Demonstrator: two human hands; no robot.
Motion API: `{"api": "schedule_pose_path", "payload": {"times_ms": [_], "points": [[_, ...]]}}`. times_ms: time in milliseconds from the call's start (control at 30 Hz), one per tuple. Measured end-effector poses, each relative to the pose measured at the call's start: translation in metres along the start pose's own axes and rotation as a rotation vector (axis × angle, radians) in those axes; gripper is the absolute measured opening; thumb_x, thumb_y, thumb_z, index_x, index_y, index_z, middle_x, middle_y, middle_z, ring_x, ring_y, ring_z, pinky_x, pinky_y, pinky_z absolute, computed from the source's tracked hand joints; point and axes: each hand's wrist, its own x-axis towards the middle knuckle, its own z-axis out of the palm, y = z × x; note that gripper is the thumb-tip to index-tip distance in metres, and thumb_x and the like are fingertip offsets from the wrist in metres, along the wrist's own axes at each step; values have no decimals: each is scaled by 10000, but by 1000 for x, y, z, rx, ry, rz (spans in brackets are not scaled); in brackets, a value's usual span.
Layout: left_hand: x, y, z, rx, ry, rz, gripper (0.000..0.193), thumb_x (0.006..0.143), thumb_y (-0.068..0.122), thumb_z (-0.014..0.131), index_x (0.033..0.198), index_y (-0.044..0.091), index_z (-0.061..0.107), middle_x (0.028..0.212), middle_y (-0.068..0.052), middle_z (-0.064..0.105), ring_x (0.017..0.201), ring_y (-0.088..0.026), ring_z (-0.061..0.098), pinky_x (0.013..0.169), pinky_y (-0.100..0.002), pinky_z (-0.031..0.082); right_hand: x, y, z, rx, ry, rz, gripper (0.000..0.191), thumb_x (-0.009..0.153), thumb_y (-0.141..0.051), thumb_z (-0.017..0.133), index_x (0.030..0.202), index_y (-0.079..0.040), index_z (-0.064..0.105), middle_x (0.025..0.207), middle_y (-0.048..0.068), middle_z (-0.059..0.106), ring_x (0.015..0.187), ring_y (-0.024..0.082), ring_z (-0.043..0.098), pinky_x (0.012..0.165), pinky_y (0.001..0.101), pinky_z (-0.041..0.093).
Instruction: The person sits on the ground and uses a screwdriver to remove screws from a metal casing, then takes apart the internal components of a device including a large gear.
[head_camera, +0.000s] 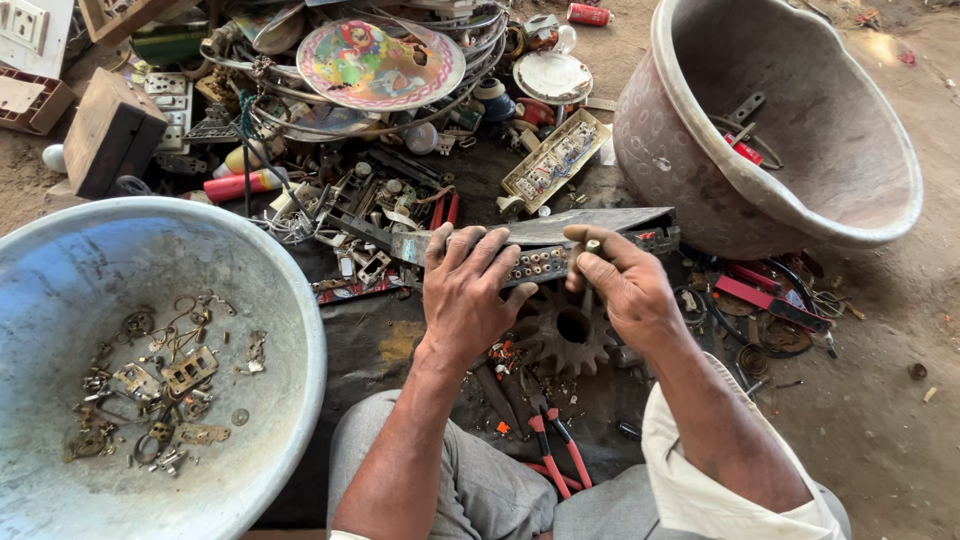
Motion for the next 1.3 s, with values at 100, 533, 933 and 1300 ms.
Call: {"api": "schedule_pose_path", "payload": {"times_ms": [100,533,933,1300], "points": [[-1,0,-1,23,3,17,517,684,343,922,1111,101,760,1254,-52,699,1246,-255,572,1188,-494,304,-5,-16,20,135,72,-336,270,1082,-57,588,1347,-75,636,1233,144,726,1189,247,701,1087,402,553],[2,1,-3,11,22,20,502,687,344,921,1095,104,754,1244,-56,700,1243,-253,576,1187,-495,308,-5,-20,46,154,199,-416,145,1082,-69,592,1220,-56,553,1220,153,709,1156,235,707,1035,424,616],[0,-1,-1,23,7,25,508,701,365,910,1110,106,751,1254,-55,692,1249,-258,567,1193,-497,296,-2,-15,40,98,185,-400,134,1098,-88,565,1224,-64,526,1206,144,713,1140,222,717,1009,385,618],[0,1,-2,1,5,25,491,685,326,929,1091,112,756,1242,-61,691,1238,-262,573,1191,-497,307,9,-104,44,-1027,38,-417,175,943,-199,711,964,-27,734,896,182,733,828,338,713,735,414,563]]}}
